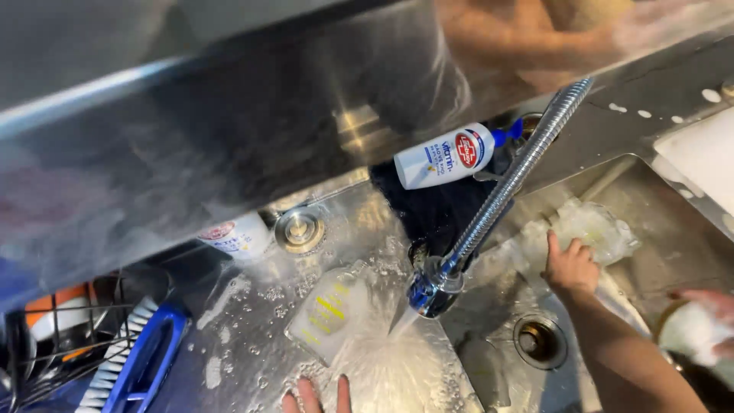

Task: Washing and rinsing small plastic containers in a commercial sink using a brush and soap.

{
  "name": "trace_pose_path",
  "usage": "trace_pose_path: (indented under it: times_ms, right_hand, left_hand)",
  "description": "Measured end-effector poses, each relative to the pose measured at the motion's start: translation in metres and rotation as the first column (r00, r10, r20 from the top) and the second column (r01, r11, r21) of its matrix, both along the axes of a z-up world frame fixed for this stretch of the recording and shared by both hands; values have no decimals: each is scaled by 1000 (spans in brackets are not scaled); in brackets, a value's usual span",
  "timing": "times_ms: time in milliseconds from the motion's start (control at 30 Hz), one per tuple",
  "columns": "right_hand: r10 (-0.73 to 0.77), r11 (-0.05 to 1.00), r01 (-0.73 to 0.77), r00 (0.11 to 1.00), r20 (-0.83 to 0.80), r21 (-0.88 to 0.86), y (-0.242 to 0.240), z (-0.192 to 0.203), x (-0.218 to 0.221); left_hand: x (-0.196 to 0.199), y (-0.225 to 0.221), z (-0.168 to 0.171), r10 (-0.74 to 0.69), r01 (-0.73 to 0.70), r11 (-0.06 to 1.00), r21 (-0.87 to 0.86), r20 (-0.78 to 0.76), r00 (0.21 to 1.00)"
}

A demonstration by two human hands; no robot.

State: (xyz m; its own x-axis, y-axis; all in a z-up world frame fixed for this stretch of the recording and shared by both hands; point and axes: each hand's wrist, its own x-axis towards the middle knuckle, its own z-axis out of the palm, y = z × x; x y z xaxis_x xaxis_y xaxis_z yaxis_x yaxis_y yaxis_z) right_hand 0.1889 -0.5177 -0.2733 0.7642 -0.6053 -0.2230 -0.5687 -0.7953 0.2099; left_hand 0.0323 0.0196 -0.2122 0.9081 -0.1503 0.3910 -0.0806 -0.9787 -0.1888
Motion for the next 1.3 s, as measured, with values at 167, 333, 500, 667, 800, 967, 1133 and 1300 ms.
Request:
trace_pose_path:
  times_ms: [167,333,500,667,800,967,1133,1300]
  right_hand:
    - [212,941,-246,964,-161,-233,-18,-24,8]
    - [-454,823,299,857,243,483,49,111,-3]
    - [-987,6,-87,158,20,996,108,150,-44]
    - [-833,-404,-242,497,-245,882,241,192,-103]
    - [-675,-561,-291,702,-225,775,324,213,-116]
    - [-709,-476,-385,700,-86,791,353,234,-136]
    - [-723,-457,-556,687,73,695,354,228,-145]
    - [-752,-385,-541,654,85,747,349,239,-147]
  left_hand:
    - [-22,-27,60,24,-34,981,193,53,998]
    - [-28,-82,124,66,-28,969,-244,146,987]
    - [-47,-126,130,29,10,972,-234,165,986]
    - [-72,-137,68,-493,395,779,-488,-87,866]
    - [-68,-107,82,-717,524,380,-763,115,688]
    - [-88,-38,85,-411,191,637,-747,-119,904]
    - [-102,-28,93,-372,314,791,-525,-5,928]
    - [-106,-33,106,-298,236,861,-450,-70,952]
